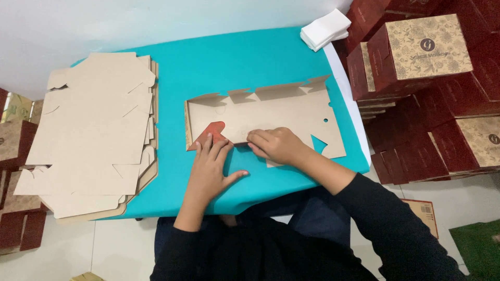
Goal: The person assembles a flat cardboard sheet into a box by folding the sides and tucking the flaps into slots. They then place a white tissue paper inside the box and close the lid.
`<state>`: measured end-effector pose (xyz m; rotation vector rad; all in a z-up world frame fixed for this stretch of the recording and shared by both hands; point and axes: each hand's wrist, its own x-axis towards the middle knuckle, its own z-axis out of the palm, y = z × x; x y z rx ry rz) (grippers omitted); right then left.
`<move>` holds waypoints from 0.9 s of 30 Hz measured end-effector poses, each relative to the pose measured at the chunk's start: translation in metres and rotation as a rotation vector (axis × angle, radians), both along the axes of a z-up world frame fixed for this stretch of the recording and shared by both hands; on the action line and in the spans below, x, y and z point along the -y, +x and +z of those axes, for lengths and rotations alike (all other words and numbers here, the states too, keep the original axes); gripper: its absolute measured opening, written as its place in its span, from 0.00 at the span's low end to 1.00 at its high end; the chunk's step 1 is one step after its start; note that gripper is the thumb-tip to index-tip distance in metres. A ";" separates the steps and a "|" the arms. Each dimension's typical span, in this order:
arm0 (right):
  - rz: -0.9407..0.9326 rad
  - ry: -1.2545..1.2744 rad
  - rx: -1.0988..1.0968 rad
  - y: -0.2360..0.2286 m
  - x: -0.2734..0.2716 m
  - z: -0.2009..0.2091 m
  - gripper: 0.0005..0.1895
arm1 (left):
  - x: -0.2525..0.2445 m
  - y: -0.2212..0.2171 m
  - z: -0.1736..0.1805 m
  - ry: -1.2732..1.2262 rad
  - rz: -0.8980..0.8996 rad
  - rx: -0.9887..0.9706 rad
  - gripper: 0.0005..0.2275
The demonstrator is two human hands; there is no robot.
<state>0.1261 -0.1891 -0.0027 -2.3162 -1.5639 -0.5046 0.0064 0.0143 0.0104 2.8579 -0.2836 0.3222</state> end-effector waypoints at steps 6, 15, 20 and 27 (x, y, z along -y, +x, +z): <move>-0.223 0.096 -0.511 0.025 -0.021 0.023 0.08 | 0.009 0.000 -0.001 -0.068 0.030 -0.041 0.39; -0.235 0.075 -0.409 0.051 -0.030 -0.026 0.07 | 0.009 0.002 -0.003 -0.040 0.055 -0.070 0.33; -0.204 -0.009 -0.092 0.026 -0.027 -0.014 0.10 | 0.013 0.004 -0.006 -0.066 0.079 -0.041 0.33; -0.085 -0.055 0.110 -0.028 -0.020 -0.001 0.10 | 0.012 0.006 -0.017 -0.038 0.110 0.026 0.27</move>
